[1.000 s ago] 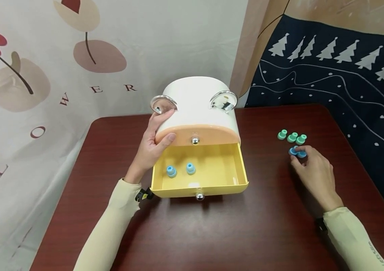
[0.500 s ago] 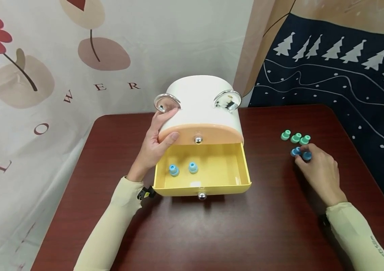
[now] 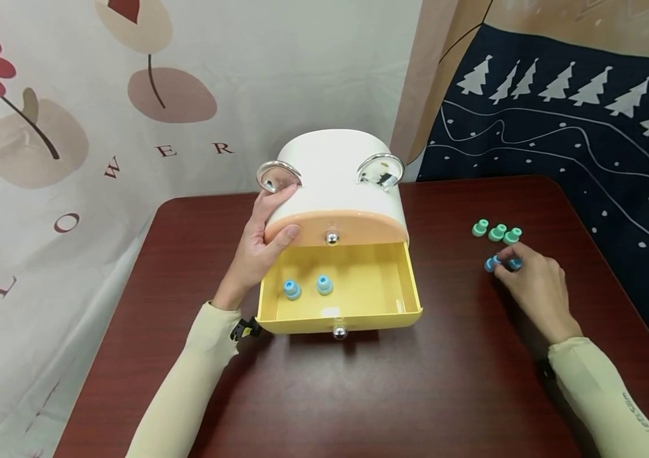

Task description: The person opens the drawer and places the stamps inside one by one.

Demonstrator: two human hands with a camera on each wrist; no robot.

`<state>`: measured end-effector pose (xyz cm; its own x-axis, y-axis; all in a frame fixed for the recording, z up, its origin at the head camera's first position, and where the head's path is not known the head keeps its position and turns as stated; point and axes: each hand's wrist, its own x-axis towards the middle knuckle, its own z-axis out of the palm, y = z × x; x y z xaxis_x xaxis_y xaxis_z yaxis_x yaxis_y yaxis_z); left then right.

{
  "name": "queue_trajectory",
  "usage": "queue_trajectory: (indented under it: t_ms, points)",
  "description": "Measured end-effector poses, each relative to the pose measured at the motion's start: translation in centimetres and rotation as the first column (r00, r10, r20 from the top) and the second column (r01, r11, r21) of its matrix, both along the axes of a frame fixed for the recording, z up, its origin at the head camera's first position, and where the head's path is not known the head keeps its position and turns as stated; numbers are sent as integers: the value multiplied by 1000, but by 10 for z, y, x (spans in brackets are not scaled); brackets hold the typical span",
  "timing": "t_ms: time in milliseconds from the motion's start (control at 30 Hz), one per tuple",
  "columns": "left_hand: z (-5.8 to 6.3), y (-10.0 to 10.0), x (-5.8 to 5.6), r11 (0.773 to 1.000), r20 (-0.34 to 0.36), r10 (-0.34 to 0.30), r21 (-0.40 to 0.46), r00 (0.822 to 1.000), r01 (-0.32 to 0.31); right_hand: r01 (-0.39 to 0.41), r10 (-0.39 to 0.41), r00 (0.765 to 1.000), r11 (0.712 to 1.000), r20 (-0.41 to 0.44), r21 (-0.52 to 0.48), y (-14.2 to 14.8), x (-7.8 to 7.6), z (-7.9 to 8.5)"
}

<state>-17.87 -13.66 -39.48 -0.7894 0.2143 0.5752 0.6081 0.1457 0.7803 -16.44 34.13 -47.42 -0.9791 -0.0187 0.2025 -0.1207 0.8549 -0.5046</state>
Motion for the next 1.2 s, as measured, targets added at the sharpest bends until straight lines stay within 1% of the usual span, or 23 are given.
queue_trajectory:
  t_ms: [133,300,467,567,667,800,900,1000,1033,1200]
  points:
    - [18,3,12,1000,13,3,-6,1000,-3,-6,7,1000,1000,19,-2,-3,3,3]
    - [20,3,14,1000,-3,5,-10,1000,-5,-17,17,999,1000,41,0,-7,9,5]
    - [18,2,13,1000,-3,7,-4,1000,-8,-24,24,999,1000,27,10,-13,15,5]
    - [17,3,12,1000,9,1,-7,1000,-1,-23,23,1000,1000,1,17,-14,21,6]
    - [18,4,13,1000,9,3,-8,1000,-3,-27,27,999,1000,-45,5,-16,26,10]
    - [18,4,14,1000,5,13,2,1000,-13,-25,19,993,999,-117,-44,-26,33,19]
    - [18,4,14,1000,10,11,6,1000,-11,-11,-5,985,996,-172,-90,-35,40,26]
    - [17,4,12,1000,17,6,6,1000,-6,-9,-20,974,992,-227,-126,-42,45,32]
    - [14,4,11,1000,16,4,7,1000,-4,-10,-24,970,990,-241,-138,-45,46,34]
    - [-7,0,-4,1000,-5,7,8,1000,-7,-35,-21,952,984,-304,-176,-54,52,43]
